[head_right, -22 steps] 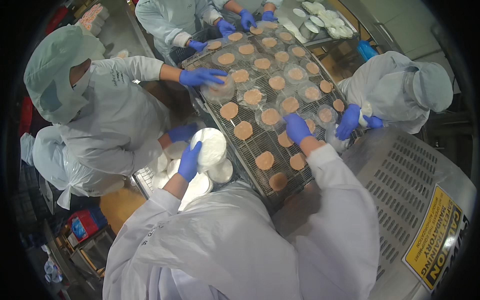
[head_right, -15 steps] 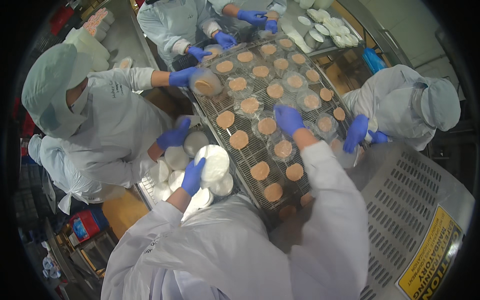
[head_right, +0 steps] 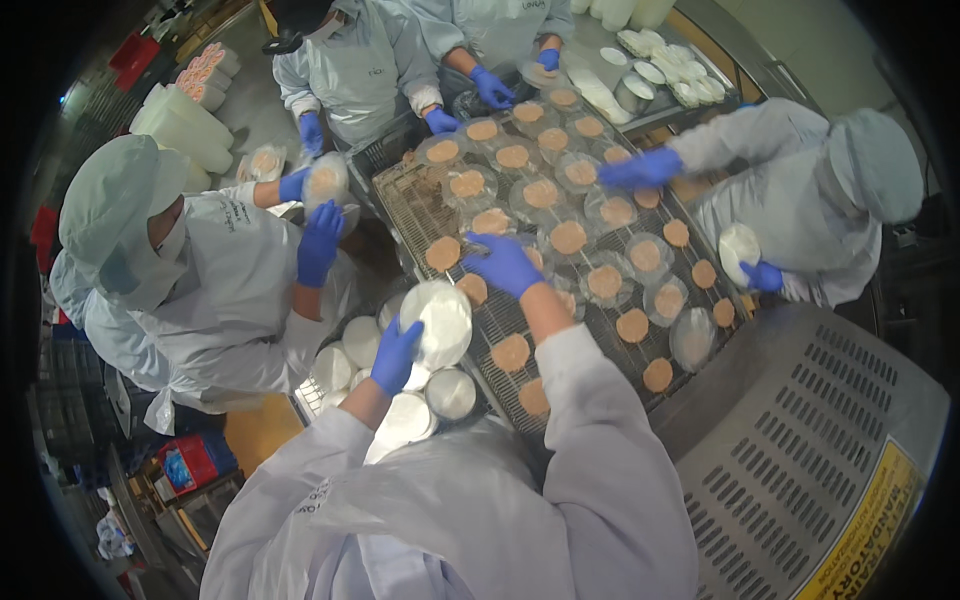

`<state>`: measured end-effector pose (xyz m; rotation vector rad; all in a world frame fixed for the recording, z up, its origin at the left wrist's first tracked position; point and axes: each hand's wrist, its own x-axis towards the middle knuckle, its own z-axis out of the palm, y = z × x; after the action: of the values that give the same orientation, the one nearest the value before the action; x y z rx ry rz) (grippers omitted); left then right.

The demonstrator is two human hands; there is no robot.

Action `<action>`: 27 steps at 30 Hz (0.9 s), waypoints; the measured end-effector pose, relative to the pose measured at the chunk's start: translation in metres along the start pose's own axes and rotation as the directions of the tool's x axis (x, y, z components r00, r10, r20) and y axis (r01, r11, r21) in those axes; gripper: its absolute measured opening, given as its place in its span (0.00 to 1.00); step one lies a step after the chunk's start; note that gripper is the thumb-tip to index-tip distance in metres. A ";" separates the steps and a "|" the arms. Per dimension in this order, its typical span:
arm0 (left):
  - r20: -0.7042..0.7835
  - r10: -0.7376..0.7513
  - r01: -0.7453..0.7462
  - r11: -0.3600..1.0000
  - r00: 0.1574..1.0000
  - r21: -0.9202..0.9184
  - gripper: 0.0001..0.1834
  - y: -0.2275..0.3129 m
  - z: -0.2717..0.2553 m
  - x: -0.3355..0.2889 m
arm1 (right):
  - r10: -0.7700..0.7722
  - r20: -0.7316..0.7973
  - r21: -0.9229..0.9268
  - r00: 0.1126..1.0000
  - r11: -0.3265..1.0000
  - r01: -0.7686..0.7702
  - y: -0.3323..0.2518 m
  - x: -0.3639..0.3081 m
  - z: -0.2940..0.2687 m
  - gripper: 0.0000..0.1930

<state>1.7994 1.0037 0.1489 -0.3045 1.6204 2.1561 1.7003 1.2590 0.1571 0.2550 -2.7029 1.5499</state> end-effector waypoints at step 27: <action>0.227 -0.129 0.154 0.983 0.965 -0.097 0.23 -0.028 -0.020 -0.035 | 0.484 -0.555 0.079 0.677 0.840 -0.536 0.056 -0.202 0.005 0.16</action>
<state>1.8415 0.9837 0.1340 -0.2007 1.3174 2.0952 1.8917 1.3098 0.0875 -0.9057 -2.4316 1.2838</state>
